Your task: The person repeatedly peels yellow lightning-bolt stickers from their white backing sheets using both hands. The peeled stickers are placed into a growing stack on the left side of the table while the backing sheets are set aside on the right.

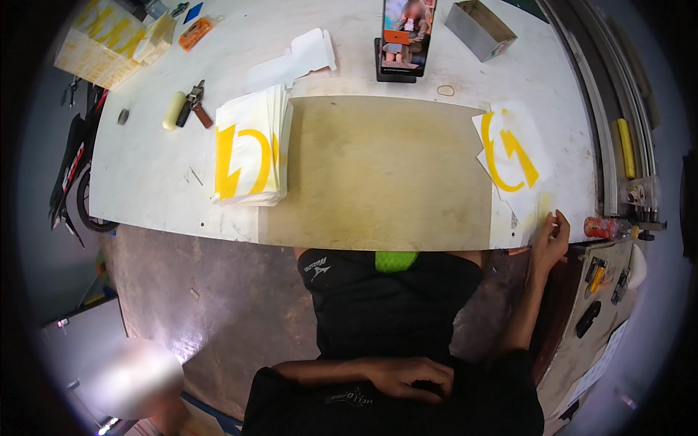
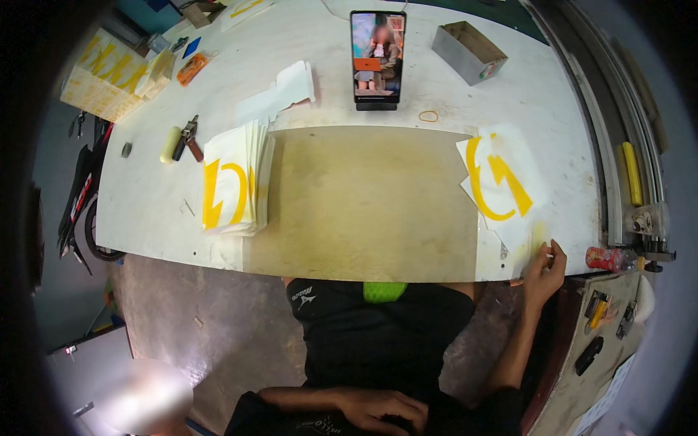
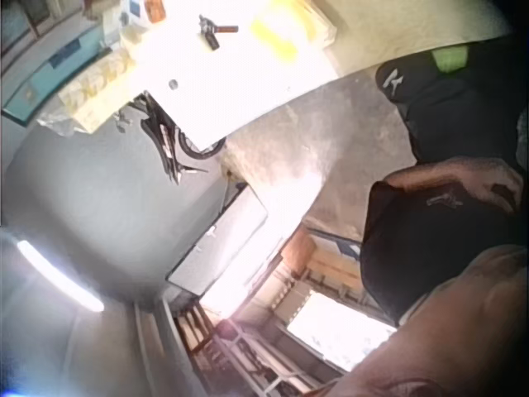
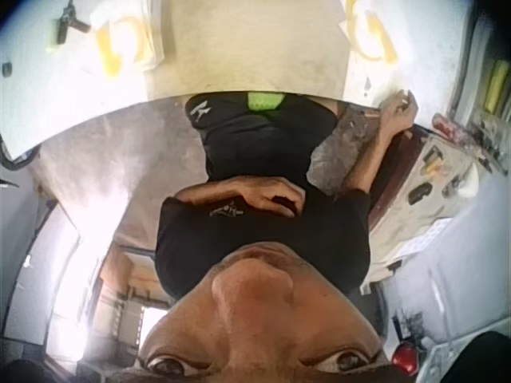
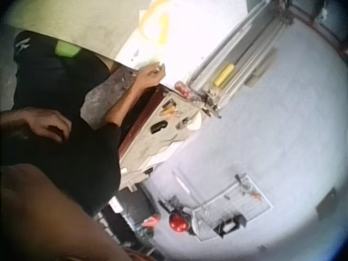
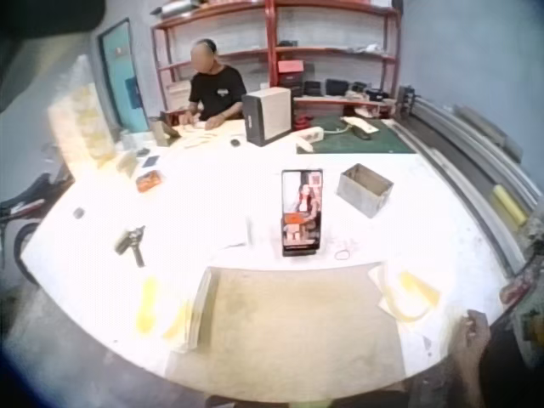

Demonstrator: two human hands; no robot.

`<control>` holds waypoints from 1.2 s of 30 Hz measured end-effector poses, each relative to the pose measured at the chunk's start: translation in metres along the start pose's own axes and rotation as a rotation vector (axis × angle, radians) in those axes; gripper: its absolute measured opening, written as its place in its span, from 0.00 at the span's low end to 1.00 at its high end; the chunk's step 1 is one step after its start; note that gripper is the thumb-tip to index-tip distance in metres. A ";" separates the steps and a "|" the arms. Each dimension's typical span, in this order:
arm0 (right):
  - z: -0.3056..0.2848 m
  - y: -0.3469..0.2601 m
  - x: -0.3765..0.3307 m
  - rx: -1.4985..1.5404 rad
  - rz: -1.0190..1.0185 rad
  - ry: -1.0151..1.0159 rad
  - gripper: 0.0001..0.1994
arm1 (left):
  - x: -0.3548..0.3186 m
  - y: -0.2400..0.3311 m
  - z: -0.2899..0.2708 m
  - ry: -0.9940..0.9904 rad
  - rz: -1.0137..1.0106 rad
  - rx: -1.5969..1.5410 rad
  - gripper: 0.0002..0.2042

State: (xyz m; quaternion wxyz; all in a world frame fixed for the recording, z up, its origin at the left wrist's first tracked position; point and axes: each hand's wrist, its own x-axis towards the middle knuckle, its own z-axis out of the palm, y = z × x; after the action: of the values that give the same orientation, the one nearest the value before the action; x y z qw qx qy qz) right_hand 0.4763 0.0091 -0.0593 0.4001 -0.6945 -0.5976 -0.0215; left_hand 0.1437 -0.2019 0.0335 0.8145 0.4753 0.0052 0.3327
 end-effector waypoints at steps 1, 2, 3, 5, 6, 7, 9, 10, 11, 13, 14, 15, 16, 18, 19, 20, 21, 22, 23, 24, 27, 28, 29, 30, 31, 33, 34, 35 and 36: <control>0.001 0.017 0.001 -0.072 0.124 -0.105 0.16 | -0.002 -0.001 0.000 -0.001 -0.021 -0.006 0.08; 0.000 0.006 0.006 -0.216 -0.055 -0.057 0.17 | -0.006 -0.003 -0.002 0.002 -0.041 -0.007 0.08; 0.004 -0.007 0.006 -0.363 -0.235 -0.010 0.18 | -0.012 -0.004 -0.004 0.004 -0.059 -0.010 0.08; 0.010 -0.038 0.009 -0.331 -0.365 -0.075 0.19 | -0.031 -0.005 -0.015 -0.119 -0.217 -0.044 0.07; 0.016 -0.054 0.008 -0.143 -0.314 -0.186 0.20 | -0.039 -0.002 -0.020 -0.179 -0.302 -0.060 0.06; 0.021 -0.082 0.011 -0.050 -0.331 -0.294 0.20 | -0.043 0.002 -0.023 -0.195 -0.267 -0.087 0.05; 0.029 -0.100 0.021 0.003 -0.363 -0.443 0.19 | -0.047 0.013 -0.032 -0.226 -0.201 -0.139 0.04; 0.033 -0.097 0.025 -0.045 -0.383 -0.486 0.18 | -0.047 0.021 -0.038 -0.140 -0.192 -0.095 0.04; 0.035 -0.096 0.027 -0.095 -0.410 -0.528 0.17 | -0.046 0.031 -0.043 -0.055 -0.174 -0.047 0.04; 0.035 -0.090 0.027 -0.123 -0.409 -0.530 0.15 | -0.049 0.044 -0.055 0.136 -0.166 0.048 0.08; 0.034 -0.089 0.026 -0.135 -0.409 -0.535 0.14 | -0.049 0.049 -0.063 0.215 -0.162 0.170 0.11; 0.032 -0.090 0.025 -0.102 -0.374 -0.518 0.13 | -0.048 0.053 -0.071 0.297 -0.149 0.240 0.12; 0.032 -0.094 0.022 -0.056 -0.345 -0.510 0.11 | -0.048 0.055 -0.073 0.396 -0.137 0.313 0.14; 0.033 -0.096 0.016 -0.017 -0.298 -0.478 0.10 | -0.044 0.048 -0.083 0.565 -0.089 0.318 0.12; 0.036 -0.092 0.012 -0.024 -0.279 -0.453 0.09 | -0.040 0.043 -0.089 0.629 -0.061 0.323 0.13; 0.039 -0.089 0.006 -0.030 -0.260 -0.429 0.09 | -0.036 0.039 -0.092 0.699 -0.043 0.299 0.15; 0.042 -0.088 0.000 -0.005 -0.235 -0.385 0.10 | -0.031 0.035 -0.098 0.717 -0.031 0.304 0.16; 0.041 -0.094 -0.005 0.035 -0.249 -0.312 0.10 | -0.028 0.031 -0.104 0.735 -0.014 0.310 0.17; 0.039 -0.103 -0.013 0.080 -0.260 -0.241 0.10 | -0.026 0.028 -0.109 0.785 -0.030 0.295 0.20; 0.038 -0.112 -0.021 0.125 -0.270 -0.170 0.10 | -0.023 0.026 -0.114 0.835 -0.046 0.280 0.23; 0.026 -0.137 -0.054 0.188 -0.581 -0.218 0.15 | -0.020 0.026 -0.135 0.972 0.083 0.152 0.30; 0.017 -0.146 -0.065 0.197 -0.640 -0.362 0.17 | -0.019 0.024 -0.145 1.004 0.154 0.089 0.31; 0.018 -0.151 -0.079 0.236 -0.725 -0.425 0.19 | -0.022 0.029 -0.152 0.961 0.211 0.029 0.39; 0.018 -0.157 -0.087 0.295 -0.730 -0.516 0.20 | -0.017 0.034 -0.152 0.990 0.320 -0.015 0.31; 0.017 -0.166 -0.093 0.358 -0.740 -0.608 0.20 | -0.019 0.036 -0.157 1.108 0.194 0.101 0.26; 0.014 -0.174 -0.093 0.460 -0.659 -0.660 0.21 | -0.030 0.033 -0.163 1.228 0.063 0.241 0.17; 0.013 -0.178 -0.088 0.506 -0.564 -0.616 0.21 | -0.037 0.031 -0.162 1.238 0.054 0.272 0.15; 0.015 -0.181 -0.085 0.550 -0.469 -0.573 0.20 | -0.043 0.031 -0.160 1.248 0.045 0.303 0.12; 0.021 -0.185 -0.081 0.601 -0.282 -0.512 0.18 | -0.048 0.032 -0.156 1.222 0.067 0.297 0.13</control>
State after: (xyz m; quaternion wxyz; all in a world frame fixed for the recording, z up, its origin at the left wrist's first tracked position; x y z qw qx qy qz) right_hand 0.2869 -0.0514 -0.0163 0.4168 -0.4412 -0.7465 0.2728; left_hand 0.0387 -0.0970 -0.0422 0.5787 0.3073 0.5011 0.5653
